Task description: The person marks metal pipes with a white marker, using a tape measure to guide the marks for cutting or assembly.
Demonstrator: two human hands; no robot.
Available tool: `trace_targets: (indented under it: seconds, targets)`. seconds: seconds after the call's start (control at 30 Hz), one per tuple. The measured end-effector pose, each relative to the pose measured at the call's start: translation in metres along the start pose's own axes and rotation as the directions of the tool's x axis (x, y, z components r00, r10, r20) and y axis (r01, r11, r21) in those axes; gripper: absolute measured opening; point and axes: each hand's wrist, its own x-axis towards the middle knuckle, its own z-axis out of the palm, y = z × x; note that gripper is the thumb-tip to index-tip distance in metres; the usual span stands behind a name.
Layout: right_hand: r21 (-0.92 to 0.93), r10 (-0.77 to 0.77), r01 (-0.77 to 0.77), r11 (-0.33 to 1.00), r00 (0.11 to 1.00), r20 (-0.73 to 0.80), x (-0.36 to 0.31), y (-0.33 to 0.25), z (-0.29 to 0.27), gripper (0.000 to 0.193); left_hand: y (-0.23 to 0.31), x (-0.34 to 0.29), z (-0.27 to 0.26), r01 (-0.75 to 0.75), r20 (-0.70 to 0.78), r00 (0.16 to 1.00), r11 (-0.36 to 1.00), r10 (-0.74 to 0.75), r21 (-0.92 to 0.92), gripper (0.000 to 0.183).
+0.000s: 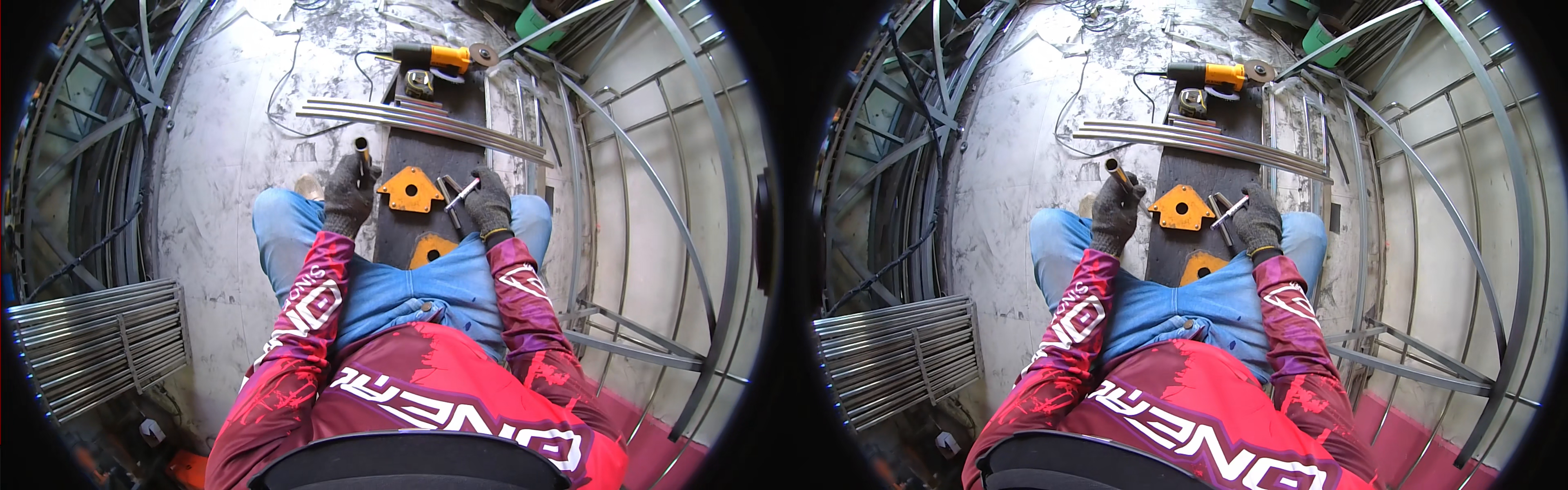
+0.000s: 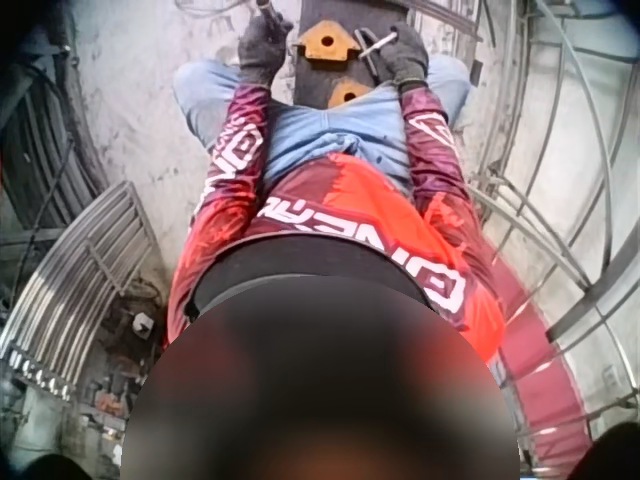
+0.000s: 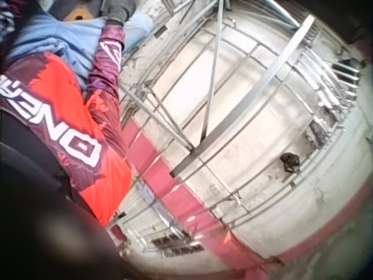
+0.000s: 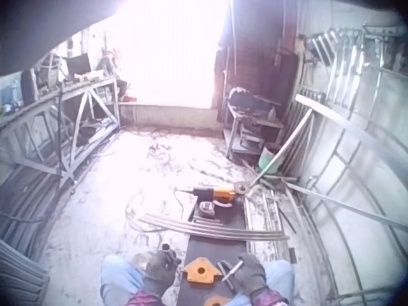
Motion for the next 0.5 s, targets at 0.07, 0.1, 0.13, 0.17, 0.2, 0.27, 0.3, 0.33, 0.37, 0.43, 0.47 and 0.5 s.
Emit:
trace_targets:
  seconds: [0.07, 0.1, 0.13, 0.17, 0.2, 0.27, 0.3, 0.33, 0.37, 0.43, 0.47, 0.5]
  targets:
    - [0.048, -0.029, 0.033, 0.998, 0.997, -0.074, 0.0, 0.005, 0.002, 0.033, 0.011, 0.0, 0.0, -0.055, -0.005, 0.998, 0.998, 0.055, 0.012, 0.024]
    - [0.047, -0.039, 0.042, 0.998, 0.997, -0.074, 0.0, 0.006, 0.002, 0.033, 0.016, 0.0, -0.002, -0.1, -0.009, 0.995, 0.995, 0.1, 0.029, 0.024]
    - [0.059, -0.058, 0.065, 0.996, 0.993, -0.106, 0.001, 0.007, 0.002, 0.034, 0.015, -0.002, -0.001, -0.089, -0.006, 0.996, 0.996, 0.09, 0.028, 0.026]
    - [0.069, -0.079, 0.089, 0.994, 0.988, -0.136, 0.001, 0.007, 0.003, 0.034, 0.014, -0.001, -0.001, -0.087, -0.018, 0.996, 0.996, 0.087, 0.028, 0.026]
    - [0.04, -0.08, 0.085, 0.996, 0.989, -0.127, -0.001, 0.002, -0.002, 0.035, 0.014, -0.002, -0.001, -0.044, -0.004, 0.999, 0.999, 0.044, 0.026, 0.028]
    - [0.062, -0.099, 0.108, 0.992, 0.985, -0.142, -0.002, 0.003, -0.002, 0.034, 0.013, 0.0, -0.002, -0.007, -0.011, 1.0, 1.0, 0.007, -0.004, 0.033]
    - [0.085, -0.098, 0.113, 0.99, 0.982, -0.161, -0.004, 0.004, -0.002, 0.034, 0.013, 0.0, -0.003, 0.009, -0.024, 1.0, 1.0, -0.009, -0.004, 0.033]
    - [0.113, -0.087, 0.106, 0.988, 0.983, -0.163, -0.005, 0.004, 0.0, 0.035, 0.012, 0.001, -0.004, 0.015, -0.025, 1.0, 1.0, -0.016, -0.021, 0.032]
    - [0.106, -0.103, 0.119, 0.987, 0.984, -0.145, -0.003, 0.005, 0.0, 0.035, 0.01, 0.002, -0.004, 0.022, -0.027, 0.999, 0.999, -0.023, -0.038, 0.032]
    - [0.086, -0.144, 0.159, 0.983, 0.977, -0.16, -0.003, 0.007, 0.002, 0.036, 0.004, 0.002, -0.003, 0.072, -0.017, 0.997, 0.995, -0.074, -0.069, 0.032]
    - [0.088, -0.091, 0.1, 0.991, 0.991, -0.102, 0.0, 0.006, 0.002, 0.037, -0.002, 0.003, -0.001, 0.121, -0.009, 0.993, 0.992, -0.122, -0.038, 0.033]
    - [0.091, -0.042, 0.049, 0.995, 0.996, -0.077, 0.0, 0.009, 0.002, 0.037, -0.004, 0.004, 0.002, 0.167, 0.009, 0.986, 0.986, -0.166, -0.012, 0.033]
